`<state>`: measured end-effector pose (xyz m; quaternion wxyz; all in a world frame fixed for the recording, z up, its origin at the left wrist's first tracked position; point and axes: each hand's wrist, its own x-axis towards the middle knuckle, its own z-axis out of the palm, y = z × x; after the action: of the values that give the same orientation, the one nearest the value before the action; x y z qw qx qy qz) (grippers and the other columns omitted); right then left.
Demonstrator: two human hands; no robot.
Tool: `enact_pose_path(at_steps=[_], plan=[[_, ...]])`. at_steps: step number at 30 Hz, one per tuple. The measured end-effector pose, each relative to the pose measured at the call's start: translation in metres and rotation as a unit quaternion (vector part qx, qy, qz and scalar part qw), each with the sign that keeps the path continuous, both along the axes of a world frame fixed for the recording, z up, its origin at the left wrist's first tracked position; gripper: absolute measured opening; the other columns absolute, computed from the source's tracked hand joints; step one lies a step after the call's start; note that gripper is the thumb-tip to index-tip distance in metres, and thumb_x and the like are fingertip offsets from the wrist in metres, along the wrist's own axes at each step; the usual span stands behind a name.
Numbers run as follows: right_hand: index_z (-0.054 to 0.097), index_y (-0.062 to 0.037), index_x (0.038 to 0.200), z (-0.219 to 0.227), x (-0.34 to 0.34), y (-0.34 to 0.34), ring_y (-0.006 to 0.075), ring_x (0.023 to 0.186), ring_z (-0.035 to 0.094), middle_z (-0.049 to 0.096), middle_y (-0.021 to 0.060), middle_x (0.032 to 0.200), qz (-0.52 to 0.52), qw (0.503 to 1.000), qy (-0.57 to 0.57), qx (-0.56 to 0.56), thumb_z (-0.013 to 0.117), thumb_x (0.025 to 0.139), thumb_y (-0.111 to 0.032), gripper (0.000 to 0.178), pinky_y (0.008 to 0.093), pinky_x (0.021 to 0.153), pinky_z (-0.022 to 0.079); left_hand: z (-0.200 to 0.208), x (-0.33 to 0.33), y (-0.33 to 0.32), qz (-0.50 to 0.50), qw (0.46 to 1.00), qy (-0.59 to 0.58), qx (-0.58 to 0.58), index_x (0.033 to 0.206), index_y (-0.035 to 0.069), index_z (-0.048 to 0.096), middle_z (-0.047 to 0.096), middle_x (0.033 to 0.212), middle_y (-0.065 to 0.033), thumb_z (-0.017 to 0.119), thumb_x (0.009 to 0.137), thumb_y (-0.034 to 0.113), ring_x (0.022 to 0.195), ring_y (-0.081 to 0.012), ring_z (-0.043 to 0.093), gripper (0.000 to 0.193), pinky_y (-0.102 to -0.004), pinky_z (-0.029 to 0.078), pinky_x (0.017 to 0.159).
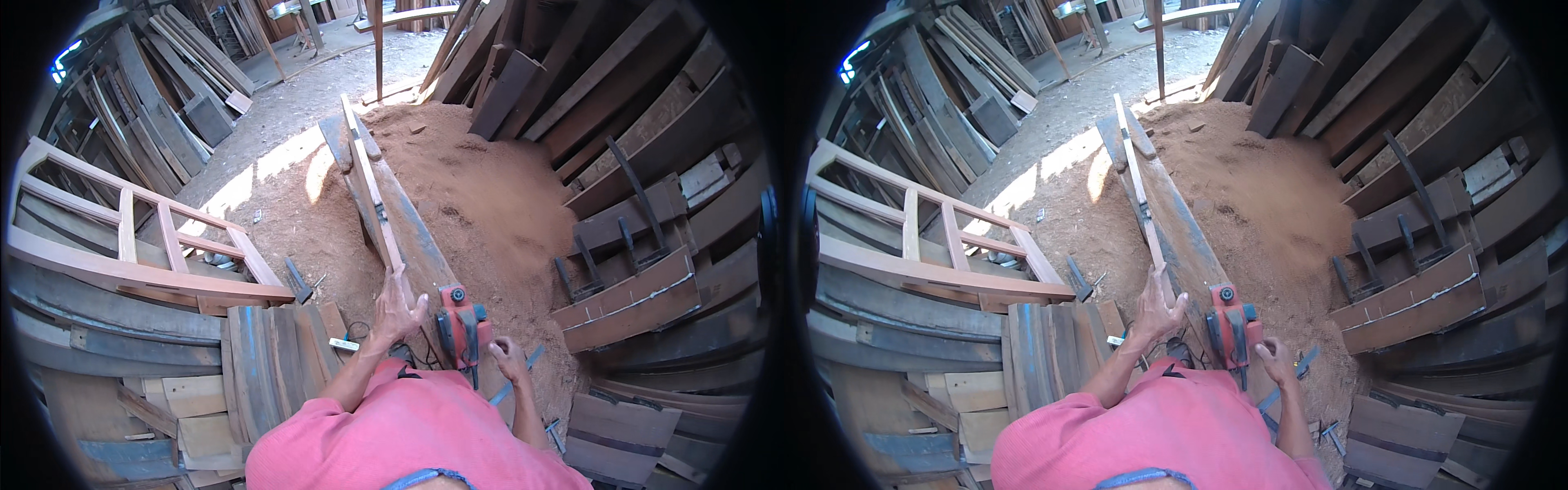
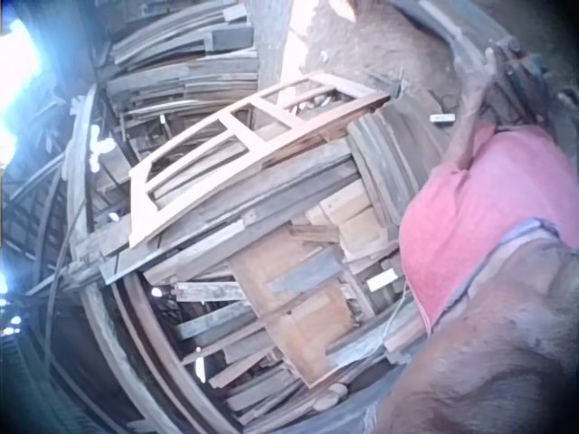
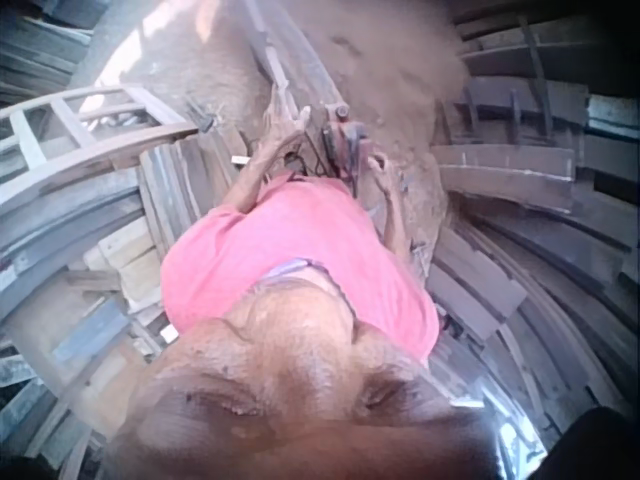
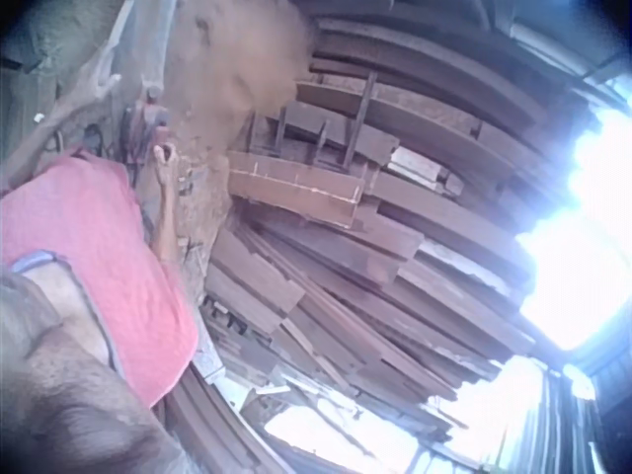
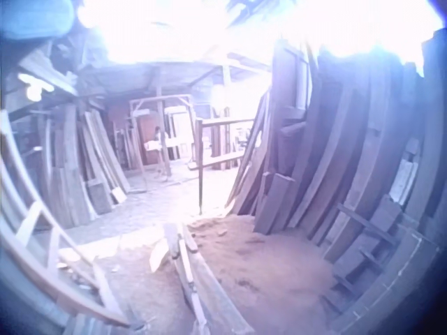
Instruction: The person shapes the edge of a wooden board using a hand-held power planer and checks the dimensions using a square and a measuring tape. After smoothing the edges, they fit the board into a larger wooden frame structure.
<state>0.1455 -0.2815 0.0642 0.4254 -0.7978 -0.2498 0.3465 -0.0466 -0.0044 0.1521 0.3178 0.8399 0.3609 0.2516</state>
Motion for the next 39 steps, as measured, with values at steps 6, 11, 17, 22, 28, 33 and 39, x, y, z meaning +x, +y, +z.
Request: enact_pose_path(at_steps=[6, 11, 17, 22, 28, 33, 39], plan=[[0.062, 0.0029, 0.123, -0.085, -0.015, 0.058, 0.0333, 0.105, 0.067, 0.069, 0.0221, 0.110, 0.074, 0.987, -0.111, -0.084, 0.076, 0.083, -0.040, 0.060, 0.0449, 0.092, 0.051, -0.021, 0.030, 0.009, -0.005, 0.999, -0.015, -0.036, 0.142, -0.002, 0.028, 0.049, 0.130, -0.0364, 0.059, 0.086, 0.012, 0.119, -0.0502, 0.056, 0.067, -0.0534, 0.043, 0.106], [0.063, 0.0038, 0.124, -0.075, -0.039, 0.078, 0.0314, 0.101, 0.068, 0.071, 0.0215, 0.106, -0.028, 0.998, 0.011, -0.049, 0.067, 0.080, -0.026, 0.053, 0.0405, 0.090, 0.052, -0.046, 0.026, 0.019, -0.013, 0.997, 0.011, -0.079, 0.156, -0.009, 0.005, 0.030, 0.151, -0.0414, 0.058, 0.086, 0.010, 0.143, -0.0498, 0.036, 0.090, -0.0446, 0.027, 0.122], [0.068, 0.0024, 0.111, -0.023, -0.043, 0.027, 0.0189, 0.079, 0.065, 0.067, 0.0082, 0.085, -0.132, 0.988, 0.064, 0.049, 0.068, 0.078, -0.027, 0.044, 0.0359, 0.071, 0.052, -0.017, 0.036, 0.014, -0.055, 0.993, 0.040, -0.091, 0.159, -0.005, -0.002, 0.031, 0.152, -0.0411, 0.055, 0.087, 0.008, 0.140, -0.0498, 0.041, 0.093, -0.0448, 0.031, 0.119], [0.072, 0.0013, 0.099, 0.022, -0.064, -0.080, 0.0193, 0.071, 0.065, 0.068, 0.0086, 0.077, -0.268, 0.958, 0.101, 0.024, 0.072, 0.079, -0.029, 0.036, 0.0370, 0.068, 0.052, -0.036, 0.033, 0.020, -0.078, 0.996, 0.028, -0.027, 0.160, -0.004, -0.003, 0.020, 0.159, -0.0379, 0.053, 0.087, 0.007, 0.147, -0.0470, 0.030, 0.093, -0.0434, 0.026, 0.122], [0.071, 0.0038, 0.096, 0.016, -0.089, -0.206, 0.0150, 0.068, 0.063, 0.070, 0.0074, 0.078, -0.462, 0.886, -0.006, -0.049, 0.071, 0.081, -0.020, 0.028, 0.0368, 0.066, 0.052, -0.025, 0.036, 0.016, -0.085, 0.993, 0.019, -0.081, 0.160, -0.004, -0.003, 0.016, 0.160, -0.0379, 0.052, 0.088, 0.007, 0.148, -0.0472, 0.029, 0.091, -0.0432, 0.028, 0.122], [0.071, 0.0035, 0.098, -0.030, -0.115, -0.311, 0.0147, 0.074, 0.065, 0.072, 0.0066, 0.083, -0.570, 0.815, -0.078, -0.065, 0.069, 0.080, -0.010, 0.023, 0.0347, 0.071, 0.053, -0.007, 0.042, 0.009, -0.069, 0.986, 0.057, -0.138, 0.160, -0.003, -0.003, 0.019, 0.159, -0.0376, 0.051, 0.088, 0.006, 0.147, -0.0442, 0.032, 0.091, -0.0433, 0.029, 0.121], [0.062, -0.0079, 0.082, -0.068, -0.156, -0.380, 0.0105, 0.052, 0.055, 0.058, -0.0010, 0.066, -0.673, 0.740, 0.009, -0.005, 0.065, 0.082, -0.003, 0.005, 0.0311, 0.047, 0.043, -0.045, 0.038, 0.028, -0.088, 0.996, 0.009, -0.010, 0.160, -0.002, -0.001, 0.026, 0.158, -0.0335, 0.051, 0.087, 0.005, 0.143, -0.0434, 0.039, 0.090, -0.0428, 0.031, 0.120]])
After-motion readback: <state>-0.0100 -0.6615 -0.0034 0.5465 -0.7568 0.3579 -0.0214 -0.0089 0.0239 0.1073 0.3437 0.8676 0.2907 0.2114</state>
